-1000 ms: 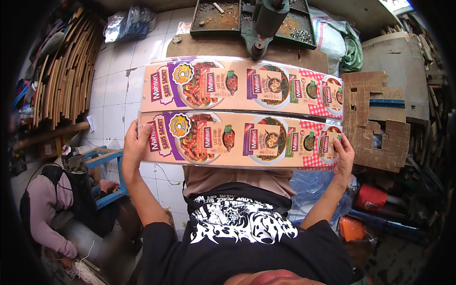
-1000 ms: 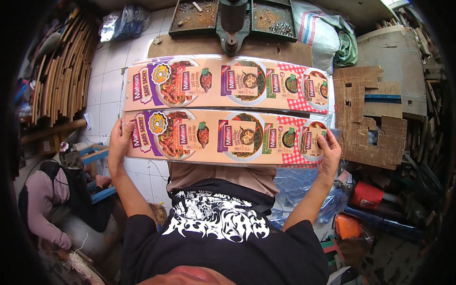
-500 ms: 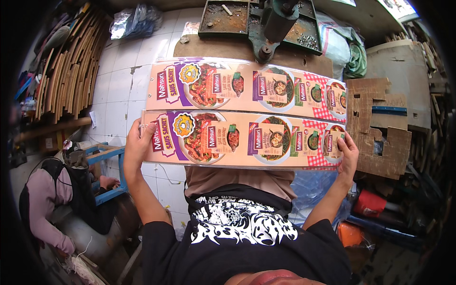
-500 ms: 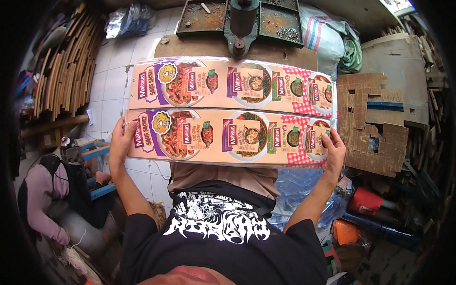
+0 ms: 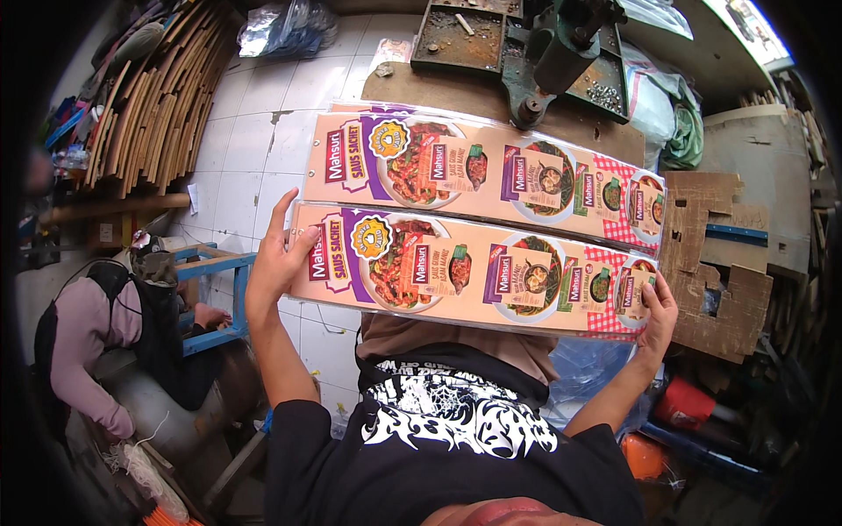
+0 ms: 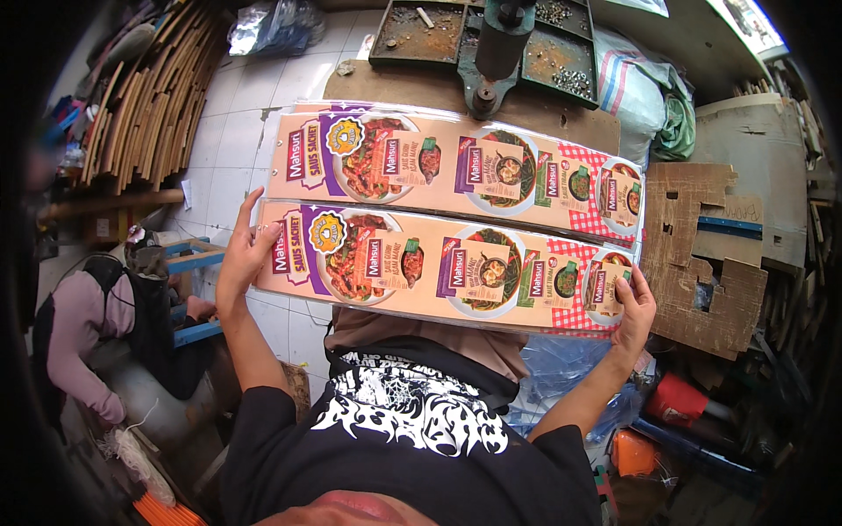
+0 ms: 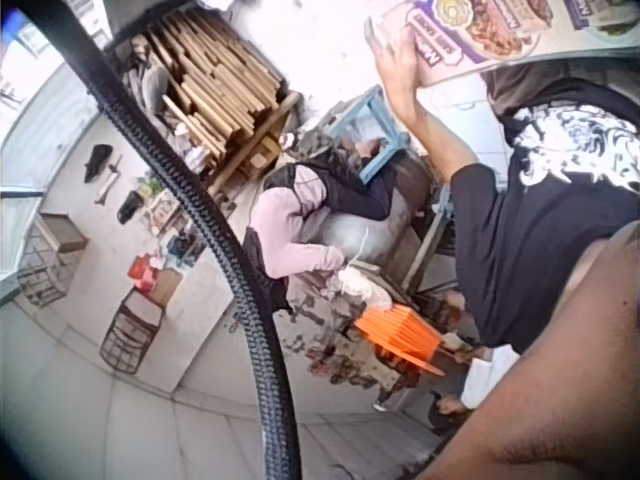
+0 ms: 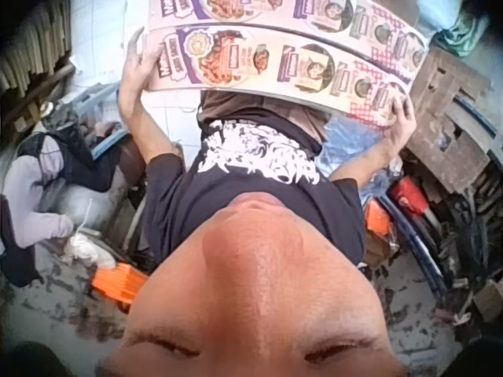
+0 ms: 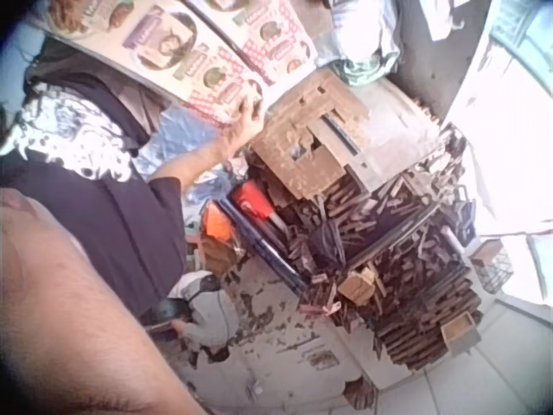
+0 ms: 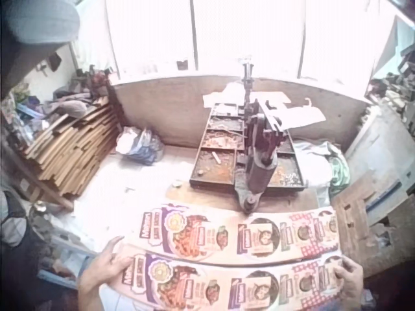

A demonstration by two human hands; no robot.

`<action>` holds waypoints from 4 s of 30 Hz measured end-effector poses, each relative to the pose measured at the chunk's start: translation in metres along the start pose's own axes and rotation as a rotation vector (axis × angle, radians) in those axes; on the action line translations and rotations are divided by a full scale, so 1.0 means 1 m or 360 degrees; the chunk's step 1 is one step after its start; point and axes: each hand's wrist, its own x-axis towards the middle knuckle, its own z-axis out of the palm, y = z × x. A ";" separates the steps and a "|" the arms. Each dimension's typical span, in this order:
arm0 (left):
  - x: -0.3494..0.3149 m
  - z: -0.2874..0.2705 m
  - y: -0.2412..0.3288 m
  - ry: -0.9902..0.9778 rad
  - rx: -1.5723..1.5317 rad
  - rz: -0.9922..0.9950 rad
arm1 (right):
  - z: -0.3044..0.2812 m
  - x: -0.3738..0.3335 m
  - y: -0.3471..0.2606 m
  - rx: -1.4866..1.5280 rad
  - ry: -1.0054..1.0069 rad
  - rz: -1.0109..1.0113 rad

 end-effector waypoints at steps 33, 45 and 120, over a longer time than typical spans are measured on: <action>0.017 -0.002 -0.018 0.0020 0.0014 0.0313 | 0.007 -0.004 0.004 0.0129 0.0009 -0.0143; 0.013 -0.004 -0.029 0.0108 0.0002 0.0077 | 0.000 -0.003 0.014 0.0066 0.0026 -0.0229; -0.021 0.026 0.004 0.0996 0.0770 0.0584 | 0.035 -0.031 0.003 -0.0252 0.0777 -0.0587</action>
